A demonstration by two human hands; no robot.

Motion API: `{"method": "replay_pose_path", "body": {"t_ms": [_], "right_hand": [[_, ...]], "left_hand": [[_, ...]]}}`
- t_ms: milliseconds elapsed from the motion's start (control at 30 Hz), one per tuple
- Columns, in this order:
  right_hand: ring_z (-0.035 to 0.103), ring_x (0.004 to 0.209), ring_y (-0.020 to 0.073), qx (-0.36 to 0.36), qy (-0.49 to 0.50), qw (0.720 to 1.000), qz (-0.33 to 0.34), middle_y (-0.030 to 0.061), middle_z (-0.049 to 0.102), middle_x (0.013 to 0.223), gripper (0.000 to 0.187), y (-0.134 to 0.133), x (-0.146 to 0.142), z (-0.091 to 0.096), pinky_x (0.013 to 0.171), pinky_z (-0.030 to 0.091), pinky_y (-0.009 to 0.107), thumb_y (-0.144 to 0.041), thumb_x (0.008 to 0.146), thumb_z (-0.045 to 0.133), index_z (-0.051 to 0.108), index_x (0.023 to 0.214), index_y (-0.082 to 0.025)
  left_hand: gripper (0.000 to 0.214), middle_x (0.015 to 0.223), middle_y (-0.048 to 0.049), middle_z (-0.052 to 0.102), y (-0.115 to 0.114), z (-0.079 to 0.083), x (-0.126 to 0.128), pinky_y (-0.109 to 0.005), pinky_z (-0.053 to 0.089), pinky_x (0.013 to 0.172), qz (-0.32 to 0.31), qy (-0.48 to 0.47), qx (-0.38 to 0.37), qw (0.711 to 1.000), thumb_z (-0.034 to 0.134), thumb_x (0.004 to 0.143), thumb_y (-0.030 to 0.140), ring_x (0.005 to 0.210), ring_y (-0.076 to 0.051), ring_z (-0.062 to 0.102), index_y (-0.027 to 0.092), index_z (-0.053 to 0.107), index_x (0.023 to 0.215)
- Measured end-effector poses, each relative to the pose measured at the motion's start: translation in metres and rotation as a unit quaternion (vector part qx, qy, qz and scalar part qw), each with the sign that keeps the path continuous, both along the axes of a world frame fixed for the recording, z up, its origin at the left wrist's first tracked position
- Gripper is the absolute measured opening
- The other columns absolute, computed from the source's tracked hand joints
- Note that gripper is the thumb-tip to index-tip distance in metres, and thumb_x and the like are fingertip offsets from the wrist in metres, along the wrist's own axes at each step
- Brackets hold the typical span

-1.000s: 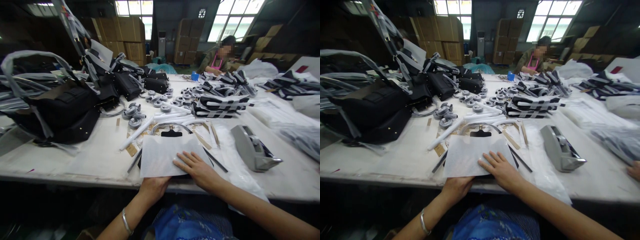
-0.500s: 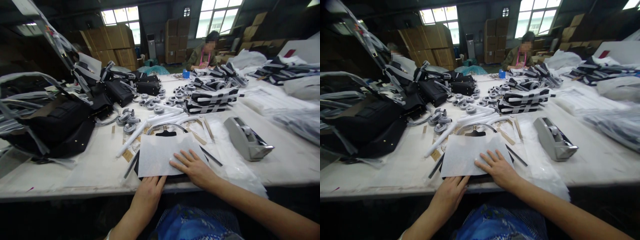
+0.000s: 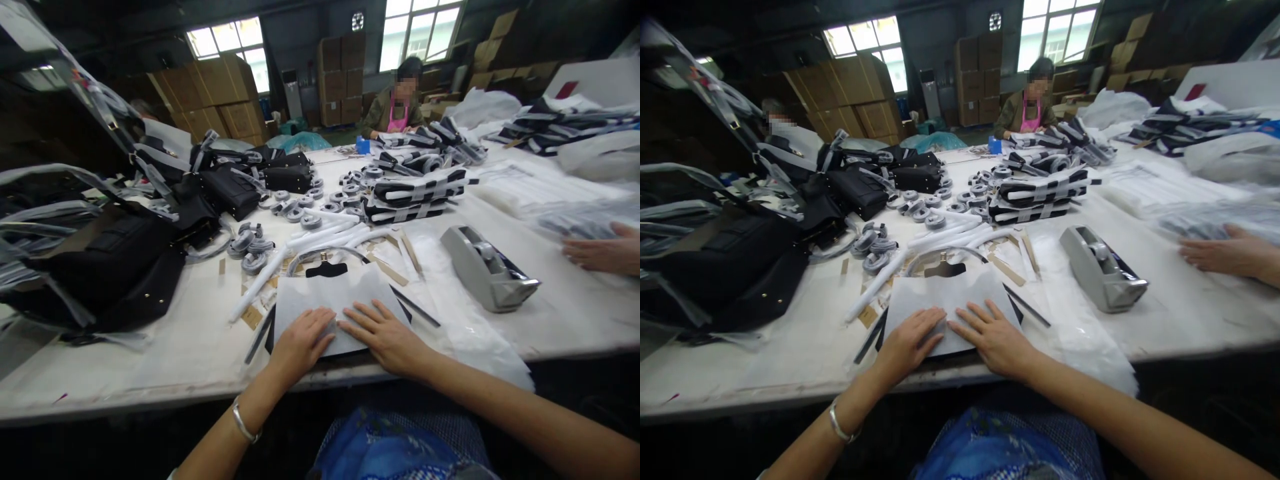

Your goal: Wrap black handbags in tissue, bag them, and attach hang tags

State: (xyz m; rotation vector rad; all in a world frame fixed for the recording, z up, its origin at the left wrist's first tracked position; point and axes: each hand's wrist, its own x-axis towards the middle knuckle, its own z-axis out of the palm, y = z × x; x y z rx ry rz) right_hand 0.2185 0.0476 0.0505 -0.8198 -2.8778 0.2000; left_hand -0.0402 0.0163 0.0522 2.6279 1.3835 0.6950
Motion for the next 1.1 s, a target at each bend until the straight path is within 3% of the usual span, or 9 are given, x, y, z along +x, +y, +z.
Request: {"method": "replay_pose_path", "body": {"t_ms": [100,167,333,1100], "right_hand": [[0.034,0.143,0.0289,-0.054,0.035,0.998,-0.018,0.0113,0.04,0.155,0.079,-0.002,-0.001,0.008,0.119,0.018,0.056,-0.014,0.079,0.05,0.03,0.155,-0.021],[0.038,0.139,0.0293,-0.079,0.043,0.996,-0.021,0.0123,0.044,0.151,0.076,-0.001,-0.003,0.015,0.118,0.02,0.055,-0.024,0.083,0.055,0.031,0.155,-0.022],[0.046,0.13,0.0328,-0.074,0.021,0.996,-0.042,0.0151,0.051,0.14,0.068,0.0,-0.014,0.024,0.113,0.027,0.057,-0.051,0.088,0.06,0.043,0.148,-0.026],[0.049,0.127,0.0321,-0.062,-0.017,0.998,-0.028,0.0157,0.053,0.136,0.056,0.003,-0.018,0.027,0.11,0.032,0.057,-0.045,0.091,0.06,0.05,0.143,-0.027]], "left_hand": [[0.035,0.134,-0.0098,0.064,-0.011,-0.011,0.001,-0.043,0.044,0.111,0.012,-0.024,0.01,1.0,0.05,0.099,0.026,0.127,-0.02,0.057,0.019,0.053,0.134],[0.034,0.133,-0.0099,0.064,-0.014,-0.012,0.003,-0.043,0.045,0.111,0.018,-0.03,0.014,0.999,0.05,0.1,0.026,0.126,-0.02,0.058,0.019,0.054,0.132],[0.033,0.134,-0.01,0.064,-0.011,-0.012,0.002,-0.043,0.045,0.111,0.021,-0.032,0.008,0.999,0.049,0.1,0.026,0.126,-0.02,0.058,0.018,0.055,0.132],[0.031,0.132,-0.0106,0.065,-0.012,-0.018,0.0,-0.043,0.047,0.109,0.012,-0.068,0.015,0.997,0.054,0.097,0.026,0.124,-0.022,0.06,0.018,0.059,0.127]]}}
